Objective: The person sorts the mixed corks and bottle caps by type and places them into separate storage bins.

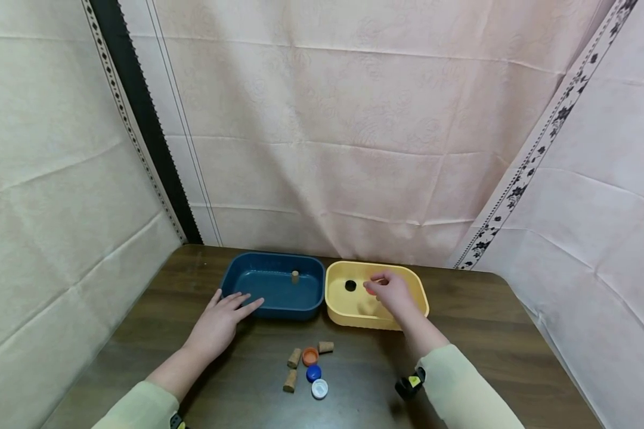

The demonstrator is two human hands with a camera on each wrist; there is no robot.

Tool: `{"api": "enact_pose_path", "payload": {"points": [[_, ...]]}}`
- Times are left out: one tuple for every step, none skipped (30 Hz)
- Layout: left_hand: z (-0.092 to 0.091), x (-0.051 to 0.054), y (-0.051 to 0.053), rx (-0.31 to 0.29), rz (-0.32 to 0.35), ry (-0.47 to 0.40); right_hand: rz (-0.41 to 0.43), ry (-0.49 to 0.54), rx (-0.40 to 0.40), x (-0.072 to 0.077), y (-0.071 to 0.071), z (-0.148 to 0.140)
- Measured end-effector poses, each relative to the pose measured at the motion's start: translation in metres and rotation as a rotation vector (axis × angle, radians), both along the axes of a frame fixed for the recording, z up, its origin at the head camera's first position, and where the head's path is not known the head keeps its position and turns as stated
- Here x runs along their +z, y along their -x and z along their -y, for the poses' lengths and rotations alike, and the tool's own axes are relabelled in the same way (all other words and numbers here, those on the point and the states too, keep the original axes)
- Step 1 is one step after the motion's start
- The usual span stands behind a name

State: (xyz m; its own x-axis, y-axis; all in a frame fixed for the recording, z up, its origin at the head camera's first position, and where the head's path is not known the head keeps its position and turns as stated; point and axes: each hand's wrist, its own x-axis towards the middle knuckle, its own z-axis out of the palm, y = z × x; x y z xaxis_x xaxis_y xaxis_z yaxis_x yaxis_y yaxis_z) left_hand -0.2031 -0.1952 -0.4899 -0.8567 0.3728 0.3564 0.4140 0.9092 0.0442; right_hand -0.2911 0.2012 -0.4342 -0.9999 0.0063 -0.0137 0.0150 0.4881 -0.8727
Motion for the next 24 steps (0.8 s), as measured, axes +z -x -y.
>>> {"api": "enact_pose_path", "payload": {"points": [[0.0,0.0,0.0,0.001,-0.002,0.001,-0.01,-0.003,0.008,0.0,-0.003,0.001],[0.0,0.0,0.0,0.0,-0.004,-0.001,-0.018,-0.002,0.017,0.001,-0.006,0.003],[0.0,0.0,0.0,-0.001,-0.004,-0.002,-0.026,0.0,0.024,0.002,-0.009,0.004],[0.0,0.0,0.0,-0.003,-0.005,-0.003,-0.037,-0.005,0.032,0.002,-0.012,0.005],[0.0,0.0,-0.001,-0.002,-0.003,-0.004,-0.046,-0.007,0.039,0.003,-0.015,0.007],[0.0,0.0,-0.001,-0.001,-0.001,-0.002,-0.055,-0.008,0.045,0.004,-0.018,0.008],[0.0,0.0,-0.001,0.002,0.001,0.001,-0.056,-0.005,0.05,0.005,-0.022,0.01],[0.0,0.001,-0.001,0.004,0.004,0.003,-0.056,0.0,0.055,0.006,-0.025,0.011],[0.0,0.001,-0.001,0.005,0.005,0.006,-0.056,0.0,0.058,0.007,-0.028,0.012],[0.0,0.001,-0.001,0.006,0.006,0.009,-0.055,0.0,0.061,0.008,-0.032,0.014],[0.0,0.001,-0.001,0.008,0.006,0.012,-0.053,0.0,0.064,0.01,-0.035,0.015],[0.0,0.001,-0.001,0.009,0.005,0.015,-0.05,-0.003,0.068,0.011,-0.039,0.016],[0.0,0.001,-0.001,0.008,0.004,0.014,-0.047,-0.002,0.072,0.012,-0.043,0.017],[0.0,0.001,-0.001,0.006,0.002,0.012,-0.047,-0.003,0.079,0.013,-0.046,0.018],[0.0,0.001,-0.001,0.004,0.0,0.009,-0.049,-0.009,0.087,0.013,-0.049,0.019],[0.0,0.001,-0.001,0.002,-0.001,0.007,-0.052,-0.008,0.096,0.013,-0.052,0.02],[0.0,0.001,-0.001,0.0,-0.003,0.005,-0.054,-0.007,0.107,0.013,-0.055,0.021],[0.0,0.0,-0.001,-0.002,-0.002,0.002,-0.053,-0.006,0.116,0.013,-0.059,0.022],[0.0,0.0,-0.001,-0.004,-0.001,-0.001,-0.051,-0.003,0.129,0.013,-0.062,0.023],[0.0,0.0,-0.001,-0.004,0.0,-0.002,-0.046,-0.005,0.14,0.012,-0.065,0.023],[0.0,-0.001,-0.001,-0.006,0.0,-0.003,-0.039,-0.006,0.151,0.011,-0.068,0.024],[0.0,-0.001,0.0,-0.006,0.001,-0.003,-0.028,0.0,0.162,0.011,-0.072,0.024],[0.0,-0.001,0.0,-0.004,0.001,-0.001,-0.016,-0.001,0.172,0.01,-0.075,0.024],[0.0,-0.001,0.0,-0.002,0.002,0.001,-0.004,-0.001,0.18,0.01,-0.077,0.024]]}}
